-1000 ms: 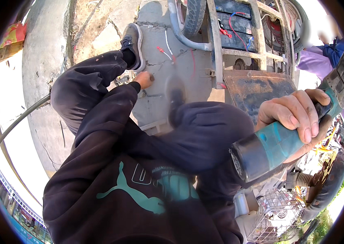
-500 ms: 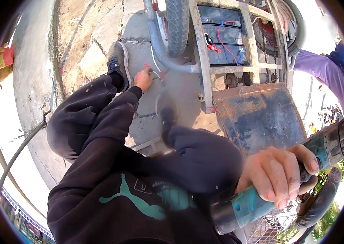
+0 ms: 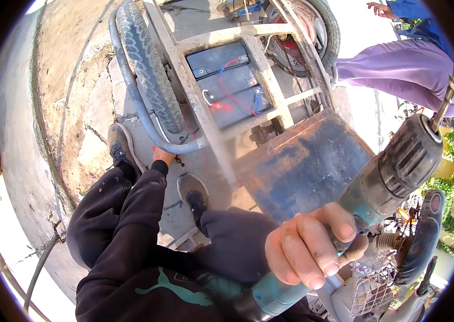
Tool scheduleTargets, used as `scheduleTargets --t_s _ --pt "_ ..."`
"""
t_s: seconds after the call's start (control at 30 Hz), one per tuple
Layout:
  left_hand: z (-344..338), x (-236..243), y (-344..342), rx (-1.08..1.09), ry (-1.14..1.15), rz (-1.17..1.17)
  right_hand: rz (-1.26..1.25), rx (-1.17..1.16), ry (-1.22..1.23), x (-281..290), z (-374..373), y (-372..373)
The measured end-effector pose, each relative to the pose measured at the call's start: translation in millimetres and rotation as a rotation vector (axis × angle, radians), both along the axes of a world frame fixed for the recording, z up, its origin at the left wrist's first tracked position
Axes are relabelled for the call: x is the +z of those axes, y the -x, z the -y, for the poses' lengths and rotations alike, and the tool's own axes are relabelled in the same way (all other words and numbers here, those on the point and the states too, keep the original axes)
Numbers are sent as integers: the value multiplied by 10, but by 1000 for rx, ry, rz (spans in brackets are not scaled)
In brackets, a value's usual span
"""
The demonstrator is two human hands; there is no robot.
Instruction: The person selects a screw from a bowl of hardware, walks to a three-wheeled vehicle, and uses a cordless drill to fasten screws into the vehicle's frame near the battery compartment. The person also uses pliers to strip the insulation from a red wire.
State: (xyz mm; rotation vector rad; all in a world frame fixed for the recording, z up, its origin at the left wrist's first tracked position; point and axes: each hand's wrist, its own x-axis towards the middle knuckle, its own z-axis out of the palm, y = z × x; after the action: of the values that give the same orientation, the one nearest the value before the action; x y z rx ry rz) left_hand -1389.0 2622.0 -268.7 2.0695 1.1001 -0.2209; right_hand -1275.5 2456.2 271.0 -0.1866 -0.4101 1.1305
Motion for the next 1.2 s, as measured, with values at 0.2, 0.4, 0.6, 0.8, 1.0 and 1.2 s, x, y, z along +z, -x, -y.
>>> scheduleTargets --t_s 0.2,0.4,0.6,0.8,1.0,1.2 --pt "146 762 -44 655 709 284 -18 -15 -31 16 103 14" --pt "452 1203 433 796 907 399 -151 -100 -84 156 215 204" --pt "957 2136 756 912 663 688 -270 -96 60 252 360 262" --pt "288 4173 674 662 390 1147 -195 43 88 206 312 348" --pt "-232 5826 862 524 364 1523 -31 94 180 328 154 615" --pt "-191 6153 809 536 339 1602 141 76 242 344 123 746"
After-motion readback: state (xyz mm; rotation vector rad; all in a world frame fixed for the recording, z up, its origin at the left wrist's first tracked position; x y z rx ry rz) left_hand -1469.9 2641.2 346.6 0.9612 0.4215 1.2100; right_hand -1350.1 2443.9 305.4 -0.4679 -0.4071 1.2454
